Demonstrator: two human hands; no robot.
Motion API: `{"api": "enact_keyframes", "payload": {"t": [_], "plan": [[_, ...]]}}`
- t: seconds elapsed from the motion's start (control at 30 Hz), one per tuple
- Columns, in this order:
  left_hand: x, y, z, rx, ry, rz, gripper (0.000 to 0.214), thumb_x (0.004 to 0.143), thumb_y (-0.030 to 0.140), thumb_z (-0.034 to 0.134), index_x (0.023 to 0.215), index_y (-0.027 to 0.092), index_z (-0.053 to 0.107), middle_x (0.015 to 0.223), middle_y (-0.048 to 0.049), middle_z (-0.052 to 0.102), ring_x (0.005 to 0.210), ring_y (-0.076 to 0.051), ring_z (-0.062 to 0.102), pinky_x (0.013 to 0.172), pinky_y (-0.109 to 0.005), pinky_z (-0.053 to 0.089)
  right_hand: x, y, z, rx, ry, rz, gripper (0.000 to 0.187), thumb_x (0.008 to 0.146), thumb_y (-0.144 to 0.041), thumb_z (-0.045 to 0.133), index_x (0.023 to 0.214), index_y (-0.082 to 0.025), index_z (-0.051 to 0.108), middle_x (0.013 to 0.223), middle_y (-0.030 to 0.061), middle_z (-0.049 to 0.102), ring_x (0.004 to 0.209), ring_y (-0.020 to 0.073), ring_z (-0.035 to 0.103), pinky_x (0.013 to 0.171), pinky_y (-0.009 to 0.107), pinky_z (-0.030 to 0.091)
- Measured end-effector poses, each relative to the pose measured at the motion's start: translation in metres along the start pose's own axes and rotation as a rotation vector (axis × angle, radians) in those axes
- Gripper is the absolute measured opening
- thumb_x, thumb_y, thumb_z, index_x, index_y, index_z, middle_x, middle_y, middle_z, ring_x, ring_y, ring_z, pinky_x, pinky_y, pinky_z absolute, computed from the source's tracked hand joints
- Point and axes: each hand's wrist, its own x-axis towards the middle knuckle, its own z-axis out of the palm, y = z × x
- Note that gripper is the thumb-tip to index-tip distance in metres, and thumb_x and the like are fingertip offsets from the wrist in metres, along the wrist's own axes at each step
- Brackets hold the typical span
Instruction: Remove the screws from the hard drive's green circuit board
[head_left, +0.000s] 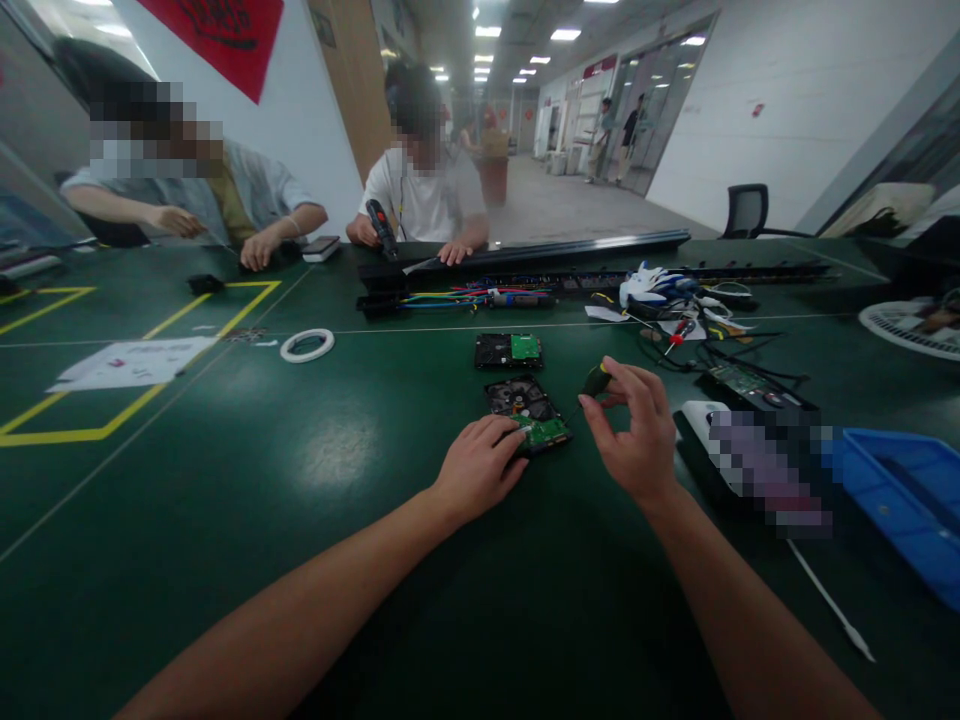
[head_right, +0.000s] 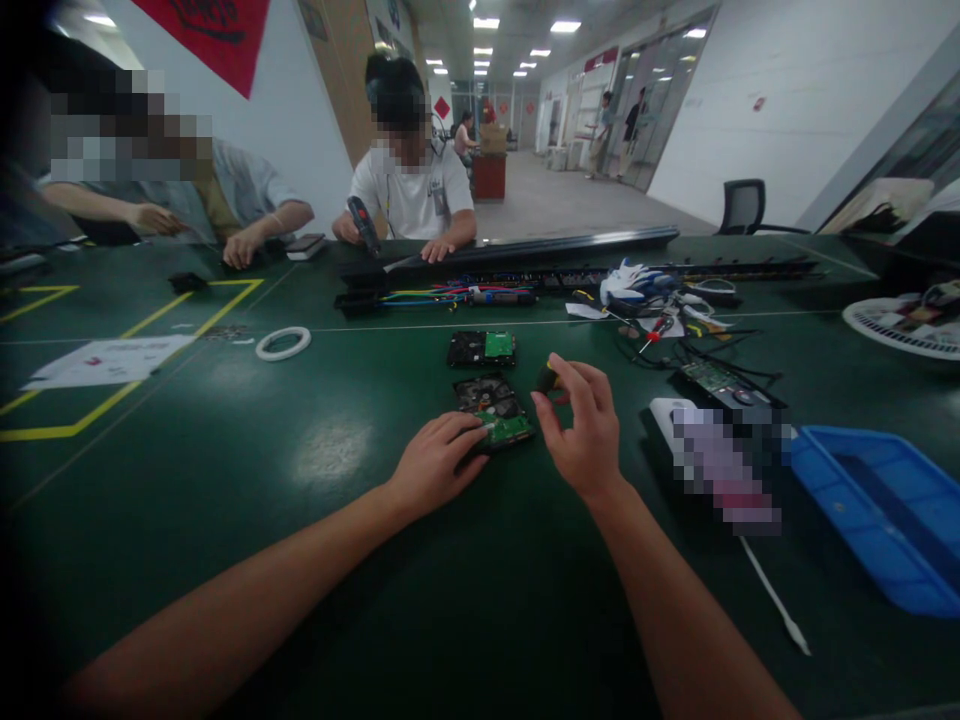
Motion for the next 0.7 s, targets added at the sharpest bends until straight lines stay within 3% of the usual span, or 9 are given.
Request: {"api": "enact_keyframes", "payload": {"t": [0.13,0.37,0.7], "plan": [[0.0000,-0.0003,-0.0008,0.014,-0.024,-0.002,0.037,0.099,0.031,0.067,0.135,0.021,0.063,0.137,-0.0125,0.066,0.130,-0.032,0.061,0.105,-0.053,0.057,-0.0012,0.0010,0.0010,0.006,-0.002,0.018,0.061,0.096,-0.016,0.067,0.153,-0.030,0.051,0.140,0.0111,0.063,0.108,0.0244,0.073,0.089,0.044,0.070],[0.0000,0.0005,-0.0008,0.012,-0.017,-0.002,0.036,0.100,0.031,0.066,0.134,0.019,0.063,0.137,-0.0126,0.065,0.130,-0.032,0.061,0.105,-0.053,0.057,-0.0009,0.0004,0.0018,0.021,0.029,0.039,0.058,0.094,-0.021,0.071,0.149,-0.031,0.055,0.133,0.0102,0.065,0.109,0.0257,0.073,0.080,0.042,0.071],[0.0009,0.0012,-0.0029,0.013,-0.041,-0.019,0.036,0.100,0.032,0.066,0.134,0.022,0.064,0.137,-0.0116,0.065,0.131,-0.032,0.061,0.106,-0.053,0.057,-0.0044,0.0034,0.0051,0.124,-0.022,0.111,0.061,0.095,-0.018,0.065,0.153,-0.029,0.047,0.144,0.0126,0.059,0.113,0.0261,0.073,0.094,0.048,0.069]]}}
